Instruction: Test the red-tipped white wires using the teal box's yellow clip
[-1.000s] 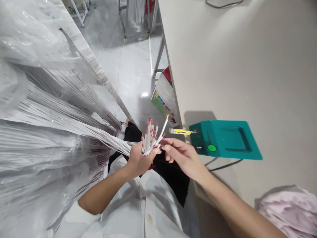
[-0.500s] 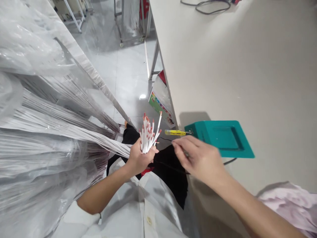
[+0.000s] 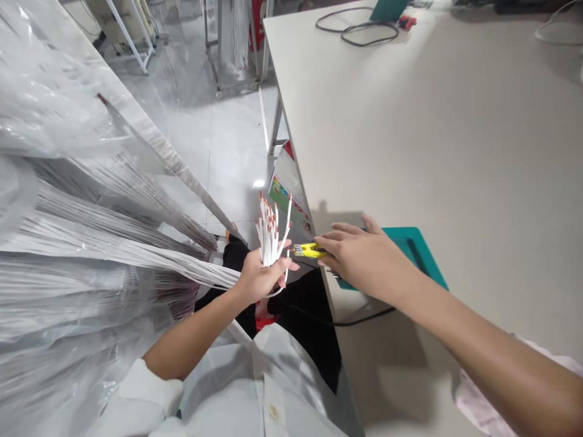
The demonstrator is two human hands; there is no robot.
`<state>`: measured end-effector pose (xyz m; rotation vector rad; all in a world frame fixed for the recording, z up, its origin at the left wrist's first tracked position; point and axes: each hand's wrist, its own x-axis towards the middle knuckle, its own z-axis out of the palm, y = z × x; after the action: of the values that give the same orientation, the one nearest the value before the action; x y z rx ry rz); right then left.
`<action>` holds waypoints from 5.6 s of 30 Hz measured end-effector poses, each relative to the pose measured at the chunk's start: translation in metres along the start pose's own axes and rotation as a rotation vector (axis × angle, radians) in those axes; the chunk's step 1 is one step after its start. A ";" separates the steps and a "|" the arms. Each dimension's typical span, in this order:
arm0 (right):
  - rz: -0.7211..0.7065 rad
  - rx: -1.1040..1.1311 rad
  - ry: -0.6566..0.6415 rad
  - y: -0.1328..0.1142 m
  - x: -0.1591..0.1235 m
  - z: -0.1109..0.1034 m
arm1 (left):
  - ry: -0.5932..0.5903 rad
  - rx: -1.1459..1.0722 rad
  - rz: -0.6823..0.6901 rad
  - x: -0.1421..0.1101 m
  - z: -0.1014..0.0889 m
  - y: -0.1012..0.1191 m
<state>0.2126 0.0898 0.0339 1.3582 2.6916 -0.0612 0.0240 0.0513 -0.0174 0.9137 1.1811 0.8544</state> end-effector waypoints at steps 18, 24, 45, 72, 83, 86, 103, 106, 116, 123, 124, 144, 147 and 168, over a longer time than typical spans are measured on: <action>-0.041 -0.081 0.111 0.003 -0.003 0.007 | 0.039 0.087 0.022 0.013 0.010 -0.013; -0.048 -0.029 0.130 0.006 -0.004 0.020 | 0.057 0.129 0.039 0.008 0.007 -0.012; 0.228 2.008 0.124 -0.077 -0.001 0.045 | -0.221 -0.024 0.035 -0.033 -0.026 0.008; 0.370 1.577 0.460 -0.088 -0.001 0.026 | 0.133 -0.008 -0.017 -0.037 -0.023 0.000; 0.116 1.247 0.342 -0.101 -0.009 0.043 | 0.200 0.045 -0.015 -0.040 -0.014 0.018; 0.085 1.156 0.399 -0.104 -0.008 0.045 | 0.251 0.039 -0.030 -0.042 -0.012 0.019; 0.110 0.915 0.608 -0.068 -0.015 0.028 | 0.225 0.212 0.023 -0.048 -0.017 0.011; 0.050 0.856 0.622 -0.060 -0.011 0.023 | 0.187 0.227 0.037 -0.048 -0.018 0.009; -0.336 0.809 0.200 -0.048 0.001 0.002 | -0.031 0.228 0.096 -0.047 -0.027 0.008; -0.012 1.648 0.250 -0.078 0.002 0.022 | -0.088 -0.052 -0.006 -0.045 -0.035 0.014; 0.063 1.782 0.235 -0.085 0.003 0.027 | -0.093 -0.110 -0.012 -0.044 -0.036 0.012; 0.086 1.160 0.733 -0.096 0.005 0.040 | 0.035 -0.052 0.015 -0.048 -0.025 0.002; 0.113 1.336 0.656 -0.096 0.005 0.038 | 0.008 -0.096 0.016 -0.046 -0.027 -0.001; 0.298 1.726 0.440 -0.100 -0.006 0.030 | -0.051 -0.032 -0.003 -0.047 -0.030 0.002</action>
<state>0.1387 0.0228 0.0024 2.0674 2.2774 -2.7278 -0.0134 0.0133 -0.0018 0.9027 1.1211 0.8409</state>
